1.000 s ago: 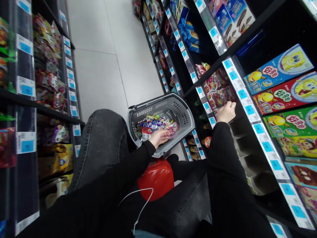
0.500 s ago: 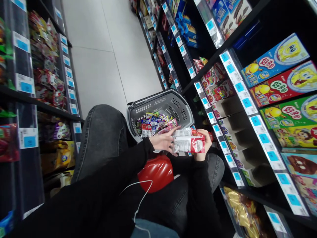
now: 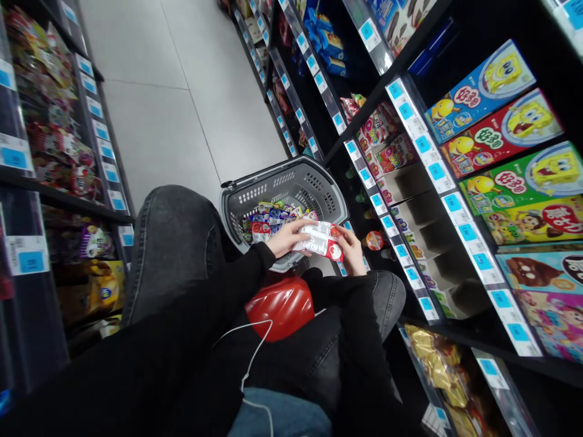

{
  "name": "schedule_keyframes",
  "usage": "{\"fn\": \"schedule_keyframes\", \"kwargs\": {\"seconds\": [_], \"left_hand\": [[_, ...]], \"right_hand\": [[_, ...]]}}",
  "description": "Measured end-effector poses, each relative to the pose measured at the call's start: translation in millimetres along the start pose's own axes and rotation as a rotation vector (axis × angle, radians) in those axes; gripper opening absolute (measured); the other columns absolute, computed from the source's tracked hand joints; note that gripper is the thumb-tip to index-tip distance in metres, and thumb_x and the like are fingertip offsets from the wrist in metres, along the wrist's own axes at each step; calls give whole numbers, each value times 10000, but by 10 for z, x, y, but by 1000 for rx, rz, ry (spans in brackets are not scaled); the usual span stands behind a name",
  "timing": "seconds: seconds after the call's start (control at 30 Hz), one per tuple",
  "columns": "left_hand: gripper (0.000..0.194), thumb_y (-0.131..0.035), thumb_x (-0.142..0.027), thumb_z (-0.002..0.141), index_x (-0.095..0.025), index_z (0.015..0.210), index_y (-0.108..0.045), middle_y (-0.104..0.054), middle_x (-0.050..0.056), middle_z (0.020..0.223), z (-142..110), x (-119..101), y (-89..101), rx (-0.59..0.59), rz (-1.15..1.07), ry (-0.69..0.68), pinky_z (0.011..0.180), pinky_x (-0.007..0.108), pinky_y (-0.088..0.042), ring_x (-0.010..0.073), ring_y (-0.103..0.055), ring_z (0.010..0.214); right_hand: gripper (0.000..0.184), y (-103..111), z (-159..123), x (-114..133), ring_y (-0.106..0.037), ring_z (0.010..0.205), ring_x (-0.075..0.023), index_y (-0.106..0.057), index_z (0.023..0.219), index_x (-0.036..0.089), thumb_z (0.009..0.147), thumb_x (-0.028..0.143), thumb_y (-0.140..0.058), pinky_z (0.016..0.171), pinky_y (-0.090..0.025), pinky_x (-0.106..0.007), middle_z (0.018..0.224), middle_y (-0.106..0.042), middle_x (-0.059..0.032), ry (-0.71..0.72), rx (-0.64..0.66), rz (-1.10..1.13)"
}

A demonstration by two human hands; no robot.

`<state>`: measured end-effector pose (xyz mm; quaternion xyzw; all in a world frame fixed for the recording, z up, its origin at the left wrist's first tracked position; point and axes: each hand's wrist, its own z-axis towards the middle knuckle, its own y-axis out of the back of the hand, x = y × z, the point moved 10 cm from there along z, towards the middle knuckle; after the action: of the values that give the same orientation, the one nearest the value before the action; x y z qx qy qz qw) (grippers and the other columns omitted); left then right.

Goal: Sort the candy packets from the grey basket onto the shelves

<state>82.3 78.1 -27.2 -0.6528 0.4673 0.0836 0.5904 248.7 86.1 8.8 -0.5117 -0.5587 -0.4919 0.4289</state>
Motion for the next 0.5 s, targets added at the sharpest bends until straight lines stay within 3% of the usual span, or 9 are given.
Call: {"fn": "schedule_keyframes", "kwargs": {"seconds": [0.13, 0.33, 0.5], "left_hand": [[425, -712, -147, 634, -179, 1052, -647, -646, 102, 984, 3, 13, 23, -20, -16, 22, 607, 381, -592, 235, -650, 789], [425, -734, -138, 570, -170, 990, -670, -635, 76, 851, 6, -9, 114, -95, 201, 23, 455, 339, -556, 215, -638, 633], [338, -733, -136, 532, -153, 861, -660, -634, 85, 879, 20, -51, 203, -184, 226, -21, 403, 356, -539, 226, -633, 600]], "right_hand": [[356, -42, -6, -37, -625, 975, -213, -697, 1003, 184, 680, 334, -704, 872, -484, -341, 1097, -678, -75, 22, 66, -103], [223, 31, 53, -203, -633, 819, -200, -728, 841, 176, 660, 298, -684, 782, -492, -327, 882, -715, -50, -18, 10, -163], [226, -51, 65, -169, -623, 827, -191, -726, 858, 186, 665, 287, -664, 786, -473, -307, 909, -707, -38, 8, 50, -150]]}}
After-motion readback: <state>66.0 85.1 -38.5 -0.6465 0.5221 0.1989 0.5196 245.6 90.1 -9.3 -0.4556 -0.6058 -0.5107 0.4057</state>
